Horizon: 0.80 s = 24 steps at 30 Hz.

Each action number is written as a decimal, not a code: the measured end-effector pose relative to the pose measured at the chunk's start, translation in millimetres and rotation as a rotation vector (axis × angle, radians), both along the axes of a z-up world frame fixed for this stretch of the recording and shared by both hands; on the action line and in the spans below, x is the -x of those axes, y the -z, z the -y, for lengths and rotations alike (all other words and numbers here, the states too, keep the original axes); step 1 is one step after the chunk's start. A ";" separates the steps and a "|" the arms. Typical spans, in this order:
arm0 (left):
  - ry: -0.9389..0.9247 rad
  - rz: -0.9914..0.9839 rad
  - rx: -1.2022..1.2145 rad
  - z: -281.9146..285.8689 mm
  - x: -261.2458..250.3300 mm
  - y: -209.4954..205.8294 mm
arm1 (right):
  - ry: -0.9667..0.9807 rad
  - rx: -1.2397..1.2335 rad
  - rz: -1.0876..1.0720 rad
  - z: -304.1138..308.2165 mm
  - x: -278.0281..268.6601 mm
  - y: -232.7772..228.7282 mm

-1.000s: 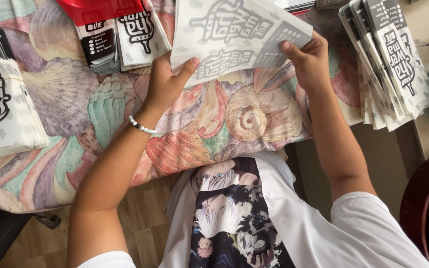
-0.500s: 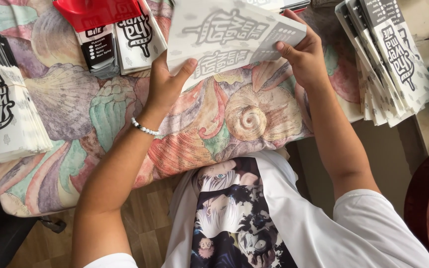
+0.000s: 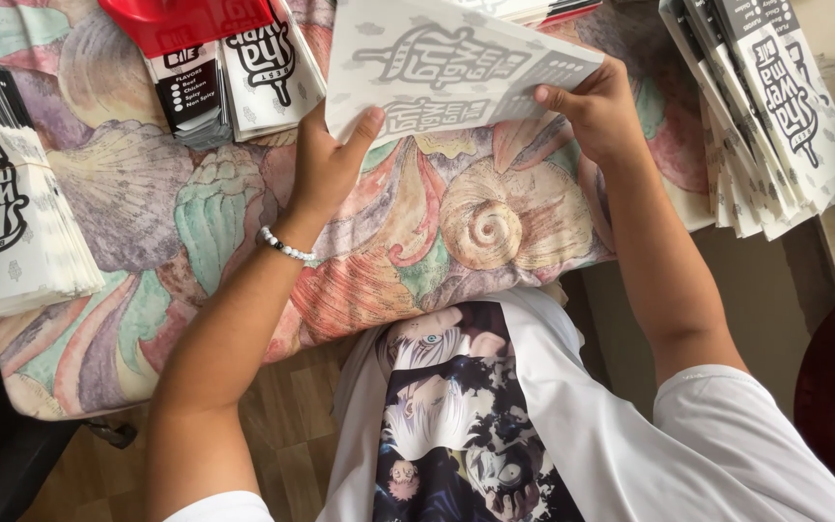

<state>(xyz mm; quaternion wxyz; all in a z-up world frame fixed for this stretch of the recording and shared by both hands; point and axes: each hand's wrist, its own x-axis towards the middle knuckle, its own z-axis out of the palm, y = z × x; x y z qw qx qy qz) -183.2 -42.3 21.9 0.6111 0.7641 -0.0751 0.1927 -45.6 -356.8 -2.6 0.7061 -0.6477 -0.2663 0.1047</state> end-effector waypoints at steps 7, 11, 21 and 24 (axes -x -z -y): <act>0.038 -0.018 0.013 2.2 -2.1 3.8 | 0.010 0.025 -0.086 3.8 -5.9 10.3; 0.049 -0.041 0.016 2.8 -2.6 5.3 | 0.014 0.024 -0.073 3.0 -5.4 12.1; -0.042 -0.020 0.003 -2.6 -5.6 8.3 | 0.073 0.034 0.000 2.4 -1.3 4.8; -0.141 0.009 -0.014 0.5 -4.6 6.7 | 0.075 0.046 0.024 1.2 0.6 3.0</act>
